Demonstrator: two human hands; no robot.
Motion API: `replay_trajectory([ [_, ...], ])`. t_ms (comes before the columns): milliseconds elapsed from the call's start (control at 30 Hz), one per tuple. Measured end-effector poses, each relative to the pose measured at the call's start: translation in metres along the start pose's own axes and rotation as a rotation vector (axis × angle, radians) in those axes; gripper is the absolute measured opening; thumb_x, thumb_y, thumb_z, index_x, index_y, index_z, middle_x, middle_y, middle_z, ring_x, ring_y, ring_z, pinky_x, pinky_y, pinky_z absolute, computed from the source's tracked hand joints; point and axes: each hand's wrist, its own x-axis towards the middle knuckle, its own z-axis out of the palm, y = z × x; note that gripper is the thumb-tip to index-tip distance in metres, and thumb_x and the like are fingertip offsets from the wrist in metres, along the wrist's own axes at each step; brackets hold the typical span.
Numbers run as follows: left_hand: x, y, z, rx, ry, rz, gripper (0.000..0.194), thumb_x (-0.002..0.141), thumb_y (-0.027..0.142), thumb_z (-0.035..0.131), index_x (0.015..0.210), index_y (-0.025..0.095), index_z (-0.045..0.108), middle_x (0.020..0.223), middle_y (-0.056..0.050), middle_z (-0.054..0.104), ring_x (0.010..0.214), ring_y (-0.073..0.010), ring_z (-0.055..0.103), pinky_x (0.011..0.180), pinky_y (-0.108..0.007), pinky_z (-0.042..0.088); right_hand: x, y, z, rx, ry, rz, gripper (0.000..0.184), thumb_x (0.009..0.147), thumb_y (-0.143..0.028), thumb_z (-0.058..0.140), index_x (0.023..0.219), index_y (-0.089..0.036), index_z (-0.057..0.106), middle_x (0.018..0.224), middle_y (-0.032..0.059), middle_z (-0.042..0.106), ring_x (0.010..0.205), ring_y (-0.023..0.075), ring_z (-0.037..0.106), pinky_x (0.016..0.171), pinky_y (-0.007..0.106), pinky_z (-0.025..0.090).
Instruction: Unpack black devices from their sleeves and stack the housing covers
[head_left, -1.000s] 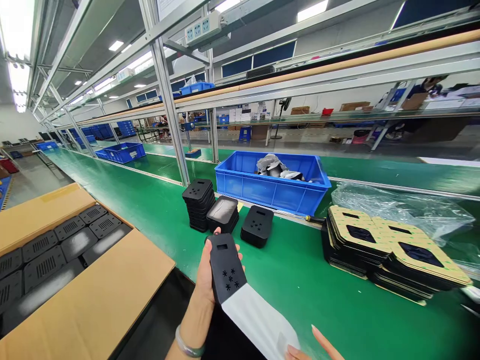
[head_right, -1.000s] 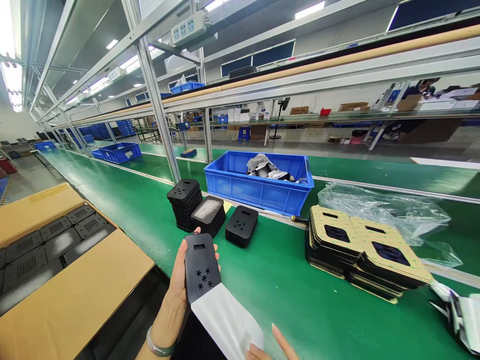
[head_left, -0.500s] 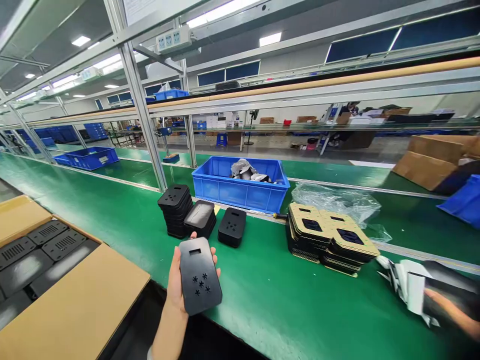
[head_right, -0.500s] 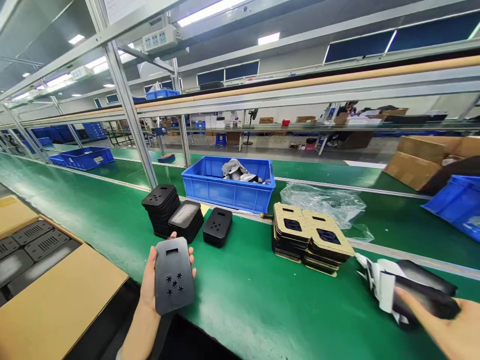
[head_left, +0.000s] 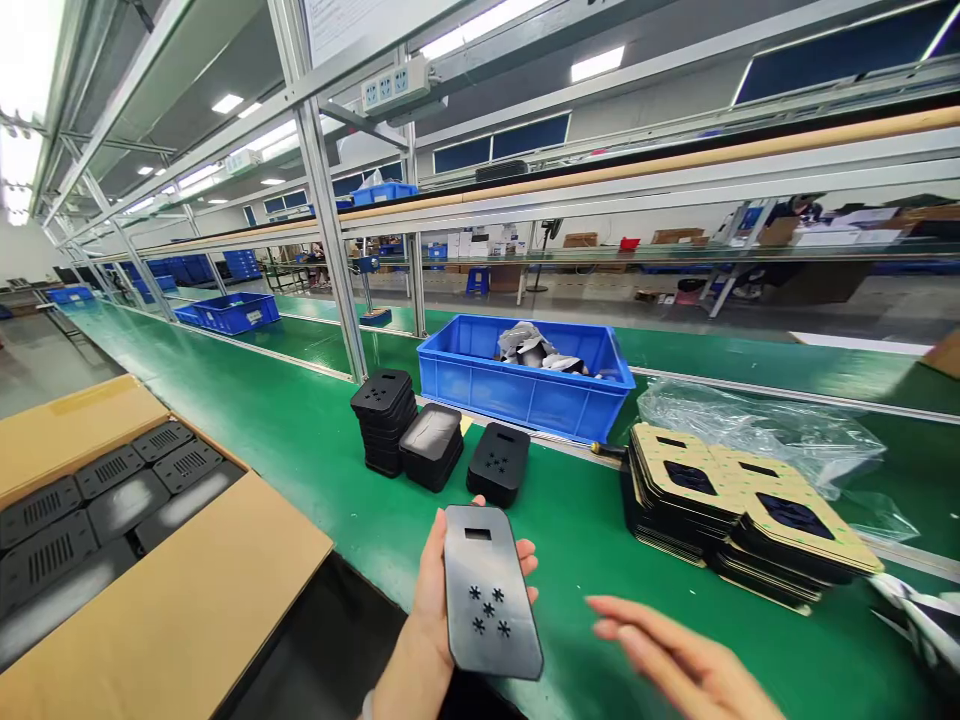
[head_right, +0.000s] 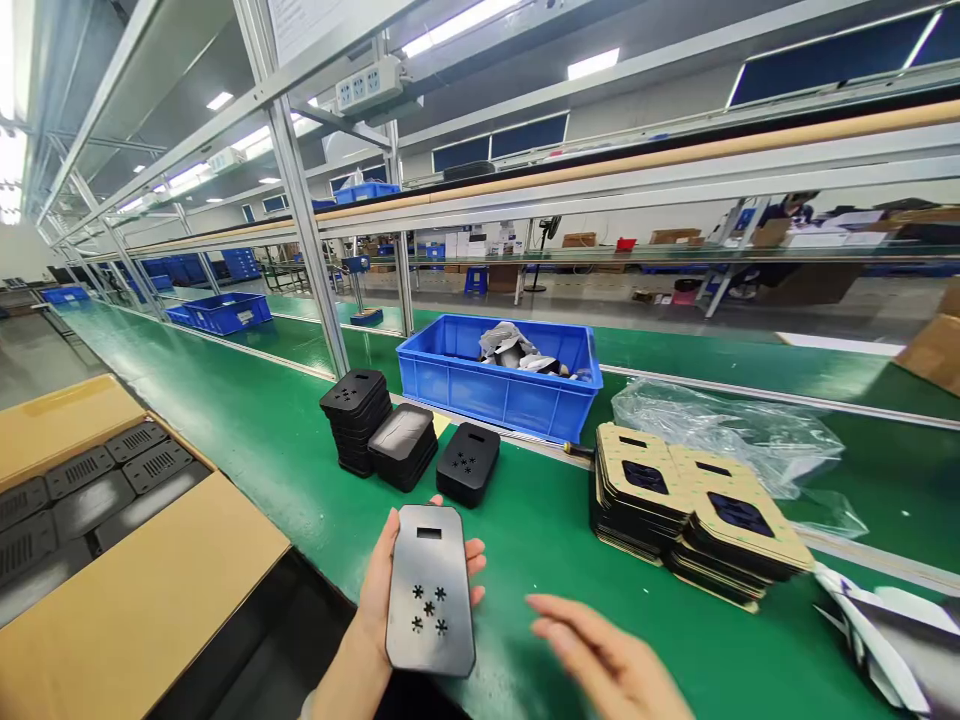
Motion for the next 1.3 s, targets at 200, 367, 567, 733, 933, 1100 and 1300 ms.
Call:
replay_trajectory([
  [200, -0.002, -0.006, 0.007, -0.004, 0.080, 0.077, 0.085, 0.083, 0.075, 0.043, 0.133, 0.007, 0.054, 0.108, -0.020, 0.071, 0.100, -0.0304, 0.065, 0.097, -0.042, 0.040, 0.016, -0.031, 0.068, 0.712, -0.326, 0.483, 0.036, 0.092, -0.048, 0.057, 0.116, -0.025, 0.071, 0.082, 0.0044, 0.069, 0.054, 0.0099, 0.056, 0.047, 0.018, 0.048],
  [367, -0.015, 0.009, 0.001, 0.052, 0.186, 0.185, 0.075, 0.089, 0.068, 0.041, 0.147, 0.021, 0.035, 0.119, -0.018, 0.066, 0.110, -0.0274, 0.062, 0.097, -0.043, 0.040, 0.063, 0.012, 0.071, 0.554, 0.007, 0.470, 0.055, 0.084, -0.053, 0.067, 0.123, -0.014, 0.061, 0.063, -0.0020, 0.056, 0.048, 0.0115, 0.051, 0.045, 0.025, 0.047],
  [567, -0.024, 0.013, -0.010, 0.004, 0.221, 0.171, 0.076, 0.089, 0.065, 0.046, 0.146, 0.016, 0.036, 0.127, -0.022, 0.061, 0.104, -0.0257, 0.065, 0.096, -0.041, 0.042, 0.120, 0.072, 0.091, 0.367, 0.168, 0.501, 0.035, 0.094, -0.044, 0.060, 0.111, -0.014, 0.058, 0.069, -0.0043, 0.055, 0.052, 0.0088, 0.053, 0.048, 0.022, 0.047],
  [733, -0.027, 0.015, -0.019, -0.030, 0.225, 0.181, 0.074, 0.089, 0.062, 0.048, 0.145, 0.014, 0.037, 0.119, -0.021, 0.065, 0.099, -0.0252, 0.067, 0.092, -0.040, 0.044, 0.128, 0.093, 0.098, 0.134, 0.202, 0.489, 0.030, 0.096, -0.041, 0.057, 0.110, -0.014, 0.059, 0.083, -0.0001, 0.060, 0.061, 0.0099, 0.057, 0.055, 0.025, 0.051],
  [933, -0.028, 0.016, -0.026, -0.084, 0.214, 0.177, 0.074, 0.090, 0.061, 0.048, 0.143, 0.011, 0.038, 0.111, -0.020, 0.069, 0.096, -0.0256, 0.069, 0.089, -0.039, 0.045, 0.133, 0.071, 0.110, -0.173, 0.186, 0.203, 0.043, 0.094, -0.048, 0.057, 0.123, -0.016, 0.055, 0.096, 0.0038, 0.060, 0.071, 0.0136, 0.057, 0.072, 0.035, 0.052],
  [1100, -0.029, 0.015, -0.026, -0.116, 0.223, 0.170, 0.070, 0.090, 0.059, 0.050, 0.139, 0.009, 0.043, 0.105, -0.019, 0.072, 0.092, -0.0248, 0.070, 0.087, -0.038, 0.045, 0.156, 0.042, 0.153, -0.233, -0.117, -0.054, 0.040, 0.098, -0.046, 0.052, 0.126, -0.018, 0.055, 0.081, -0.0008, 0.061, 0.061, 0.0114, 0.056, 0.064, 0.030, 0.052],
  [1300, -0.034, 0.019, -0.031, -0.129, 0.258, 0.196, 0.068, 0.088, 0.057, 0.055, 0.134, 0.008, 0.048, 0.099, -0.017, 0.073, 0.087, -0.0240, 0.070, 0.084, -0.036, 0.046, 0.173, 0.044, 0.183, -0.351, -0.133, -0.162, 0.029, 0.099, -0.040, 0.053, 0.115, -0.016, 0.060, 0.081, -0.0006, 0.061, 0.061, 0.0105, 0.058, 0.059, 0.026, 0.052],
])
